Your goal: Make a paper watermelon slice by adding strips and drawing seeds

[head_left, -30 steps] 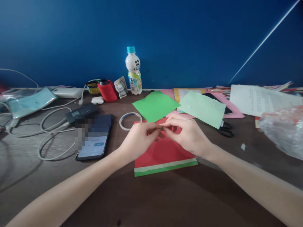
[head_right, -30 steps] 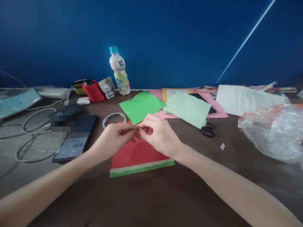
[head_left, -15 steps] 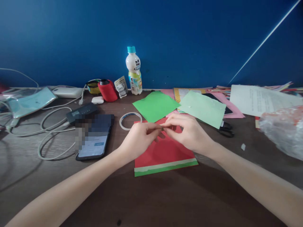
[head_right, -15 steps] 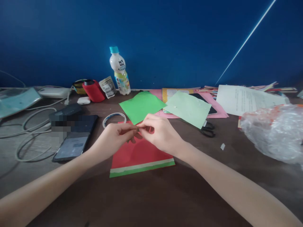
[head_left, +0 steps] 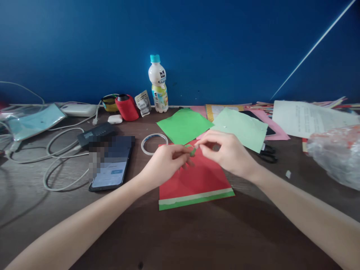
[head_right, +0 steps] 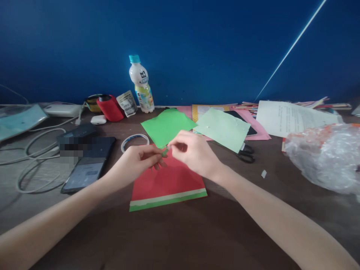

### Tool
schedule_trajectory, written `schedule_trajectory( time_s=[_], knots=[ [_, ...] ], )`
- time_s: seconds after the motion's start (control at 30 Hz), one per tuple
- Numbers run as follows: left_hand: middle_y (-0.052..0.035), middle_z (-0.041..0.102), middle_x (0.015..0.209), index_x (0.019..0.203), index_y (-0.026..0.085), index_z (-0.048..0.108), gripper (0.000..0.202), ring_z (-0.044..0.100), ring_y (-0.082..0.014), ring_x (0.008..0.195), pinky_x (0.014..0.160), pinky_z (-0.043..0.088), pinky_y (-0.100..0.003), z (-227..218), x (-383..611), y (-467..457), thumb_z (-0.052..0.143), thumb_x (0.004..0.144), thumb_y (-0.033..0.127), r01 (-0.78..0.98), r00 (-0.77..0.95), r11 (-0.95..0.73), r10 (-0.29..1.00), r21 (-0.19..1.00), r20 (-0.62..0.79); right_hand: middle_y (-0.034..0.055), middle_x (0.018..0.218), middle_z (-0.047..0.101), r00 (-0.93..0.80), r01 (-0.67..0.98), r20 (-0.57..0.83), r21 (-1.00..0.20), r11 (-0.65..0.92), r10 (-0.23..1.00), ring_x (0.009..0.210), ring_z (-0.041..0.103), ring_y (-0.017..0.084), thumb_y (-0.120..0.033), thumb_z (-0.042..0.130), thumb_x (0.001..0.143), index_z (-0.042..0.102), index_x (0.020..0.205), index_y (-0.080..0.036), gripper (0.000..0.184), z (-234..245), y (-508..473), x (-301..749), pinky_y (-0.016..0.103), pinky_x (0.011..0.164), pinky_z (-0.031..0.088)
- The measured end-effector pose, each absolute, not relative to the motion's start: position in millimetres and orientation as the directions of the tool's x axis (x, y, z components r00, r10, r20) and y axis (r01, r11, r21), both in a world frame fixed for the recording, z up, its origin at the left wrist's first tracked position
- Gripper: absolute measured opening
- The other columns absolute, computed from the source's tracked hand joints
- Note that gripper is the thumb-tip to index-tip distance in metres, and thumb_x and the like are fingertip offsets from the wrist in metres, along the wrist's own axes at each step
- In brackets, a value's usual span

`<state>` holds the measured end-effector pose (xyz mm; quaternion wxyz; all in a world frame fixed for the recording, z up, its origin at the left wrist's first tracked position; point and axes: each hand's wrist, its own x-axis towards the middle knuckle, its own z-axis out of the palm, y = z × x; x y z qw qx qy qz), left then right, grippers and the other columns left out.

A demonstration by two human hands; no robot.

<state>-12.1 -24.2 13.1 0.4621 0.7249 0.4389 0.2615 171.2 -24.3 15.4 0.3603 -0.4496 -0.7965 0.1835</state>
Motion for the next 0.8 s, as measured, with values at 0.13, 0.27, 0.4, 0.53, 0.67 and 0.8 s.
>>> schedule_trajectory(
  time_s=[0.13, 0.27, 0.4, 0.53, 0.67, 0.8],
  knots=[
    [-0.0040, 0.067, 0.073, 0.081, 0.012, 0.058, 0.016, 0.057, -0.0088, 0.057, 0.056, 0.046, -0.021, 12, -14, -19, 0.047, 0.079, 0.023, 0.365, 0.482, -0.102, 0.871, 0.925, -0.094, 0.0028, 0.070, 0.059, -0.088, 0.750, 0.473, -0.548, 0.371, 0.877, 0.059, 0.052, 0.014, -0.014, 0.050, 0.073, 0.061, 0.068, -0.018, 0.013, 17, -3, 197, 0.028, 0.057, 0.041],
    [-0.0037, 0.065, 0.069, 0.085, 0.012, 0.056, 0.018, 0.054, -0.0077, 0.045, 0.043, 0.042, -0.019, 8, -15, -15, 0.048, 0.079, 0.027, 0.327, 0.479, -0.005, 0.863, 0.945, -0.162, 0.0066, 0.065, 0.055, -0.003, 0.927, 0.520, -0.319, 0.197, 0.854, 0.063, 0.052, 0.019, -0.016, 0.045, 0.074, 0.055, 0.057, -0.019, 0.020, 7, 19, 229, 0.031, 0.056, 0.037],
    [0.0000, 0.061, 0.063, 0.089, 0.014, 0.056, 0.021, 0.049, -0.0062, 0.038, 0.039, 0.037, -0.019, 5, -17, -13, 0.046, 0.080, 0.030, 0.366, 0.501, -0.020, 0.847, 0.930, -0.179, 0.0098, 0.078, 0.059, 0.033, 0.983, 0.553, -0.170, 0.074, 0.832, 0.072, 0.054, 0.024, -0.018, 0.049, 0.072, 0.060, 0.066, -0.018, 0.012, -3, 27, 243, 0.033, 0.053, 0.037],
    [0.0017, 0.058, 0.062, 0.091, 0.017, 0.059, 0.023, 0.046, -0.0062, 0.044, 0.045, 0.036, -0.019, 6, -18, -14, 0.041, 0.082, 0.029, 0.449, 0.549, -0.159, 0.826, 0.879, -0.130, 0.0097, 0.093, 0.062, -0.106, 0.949, 0.558, -0.192, 0.252, 0.823, 0.091, 0.053, 0.028, -0.012, 0.045, 0.074, 0.064, 0.081, -0.018, 0.022, 1, 20, 229, 0.042, 0.075, 0.041],
    [0.0029, 0.056, 0.065, 0.086, 0.019, 0.050, 0.014, 0.049, -0.0077, 0.057, 0.051, 0.035, -0.019, 4, -15, -17, 0.037, 0.084, 0.024, 0.452, 0.530, -0.248, 0.847, 0.857, -0.034, 0.0034, 0.096, 0.064, -0.320, 0.669, 0.296, -0.602, 0.436, 0.900, 0.090, 0.058, 0.019, -0.027, 0.045, 0.082, 0.063, 0.092, -0.021, 0.022, 16, -5, 194, 0.035, 0.079, 0.044],
    [0.0048, 0.053, 0.064, 0.082, 0.020, 0.039, 0.006, 0.048, -0.0073, 0.056, 0.052, 0.034, -0.019, 2, -13, -21, 0.040, 0.083, 0.026, 0.397, 0.499, -0.237, 0.867, 0.887, 0.009, 0.0021, 0.089, 0.065, -0.477, 0.566, 0.170, -0.691, 0.449, 0.862, 0.082, 0.059, 0.017, -0.033, 0.057, 0.075, 0.062, 0.085, -0.021, 0.016, 23, -30, 168, 0.030, 0.070, 0.045]
  ],
)
